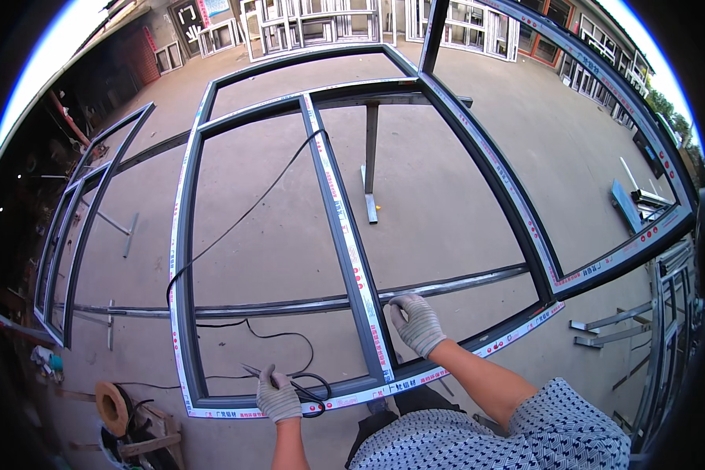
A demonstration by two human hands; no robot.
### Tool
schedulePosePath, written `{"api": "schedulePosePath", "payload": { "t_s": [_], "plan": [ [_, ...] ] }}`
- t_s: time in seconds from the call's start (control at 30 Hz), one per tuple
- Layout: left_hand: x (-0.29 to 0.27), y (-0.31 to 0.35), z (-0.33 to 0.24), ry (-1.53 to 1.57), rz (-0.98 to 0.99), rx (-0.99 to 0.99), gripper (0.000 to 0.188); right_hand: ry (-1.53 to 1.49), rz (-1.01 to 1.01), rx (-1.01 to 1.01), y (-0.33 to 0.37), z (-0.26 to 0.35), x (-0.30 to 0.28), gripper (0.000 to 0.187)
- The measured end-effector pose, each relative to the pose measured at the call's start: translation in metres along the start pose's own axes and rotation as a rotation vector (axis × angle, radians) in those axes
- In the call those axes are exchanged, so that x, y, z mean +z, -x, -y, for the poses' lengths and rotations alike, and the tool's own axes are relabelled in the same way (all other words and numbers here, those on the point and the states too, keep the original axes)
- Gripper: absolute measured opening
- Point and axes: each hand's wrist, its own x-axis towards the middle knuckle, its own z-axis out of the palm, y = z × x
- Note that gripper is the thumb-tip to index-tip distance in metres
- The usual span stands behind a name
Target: The person installs a black rubber seal into the groove of a large metal window frame. Using shears, they cut the seal to length and press it into place along the frame's edges.
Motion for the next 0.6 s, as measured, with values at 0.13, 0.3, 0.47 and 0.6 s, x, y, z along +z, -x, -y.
{"api": "schedulePosePath", "payload": {
  "t_s": [0.13,0.3,0.47,0.6],
  "plan": [
    [-0.011,0.001,-0.004,0.024,0.009,-0.018,0.024,0.015,0.07,-0.067,0.057,0.026,-0.008,0.015],
    [-0.001,-0.002,0.017,0.051,-0.023,0.072,0.023,-0.014,0.121,-0.149,0.116,0.037,-0.024,0.014],
    [-0.006,-0.002,0.018,0.086,0.067,0.008,0.024,-0.084,0.188,-0.221,0.153,0.039,-0.027,0.014],
    [0.013,0.031,-0.001,0.304,0.108,0.072,0.019,-0.115,0.374,-0.234,0.163,0.039,-0.04,0.016]
  ]
}}
